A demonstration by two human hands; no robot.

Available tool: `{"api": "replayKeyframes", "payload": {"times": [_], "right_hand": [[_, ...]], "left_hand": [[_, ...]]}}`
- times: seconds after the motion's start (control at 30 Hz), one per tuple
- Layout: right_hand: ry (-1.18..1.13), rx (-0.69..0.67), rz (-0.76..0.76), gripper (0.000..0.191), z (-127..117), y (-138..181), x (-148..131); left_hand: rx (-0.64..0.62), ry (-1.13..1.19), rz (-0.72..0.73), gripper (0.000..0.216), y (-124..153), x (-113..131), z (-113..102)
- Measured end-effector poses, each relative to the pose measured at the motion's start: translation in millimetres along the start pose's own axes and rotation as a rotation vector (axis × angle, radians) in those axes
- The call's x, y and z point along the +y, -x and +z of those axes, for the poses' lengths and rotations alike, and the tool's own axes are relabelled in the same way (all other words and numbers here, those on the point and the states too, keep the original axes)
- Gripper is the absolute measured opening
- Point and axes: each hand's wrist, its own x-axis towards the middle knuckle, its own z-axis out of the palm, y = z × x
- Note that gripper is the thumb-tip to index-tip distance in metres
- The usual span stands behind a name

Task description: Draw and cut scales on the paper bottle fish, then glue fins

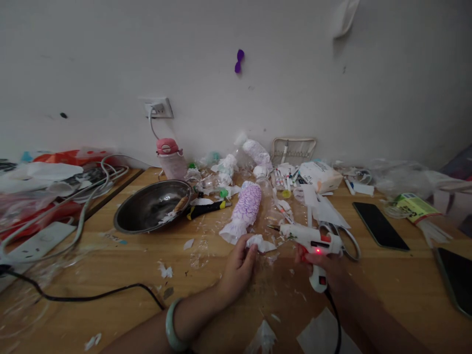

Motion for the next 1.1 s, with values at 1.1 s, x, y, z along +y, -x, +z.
{"api": "replayKeyframes", "payload": {"times": [1.1], "right_hand": [[-0.506,-0.15,0.471,0.026,36,-2,4]], "left_hand": [[-0.535,0.356,-0.298,0.039,8,13,6]]}}
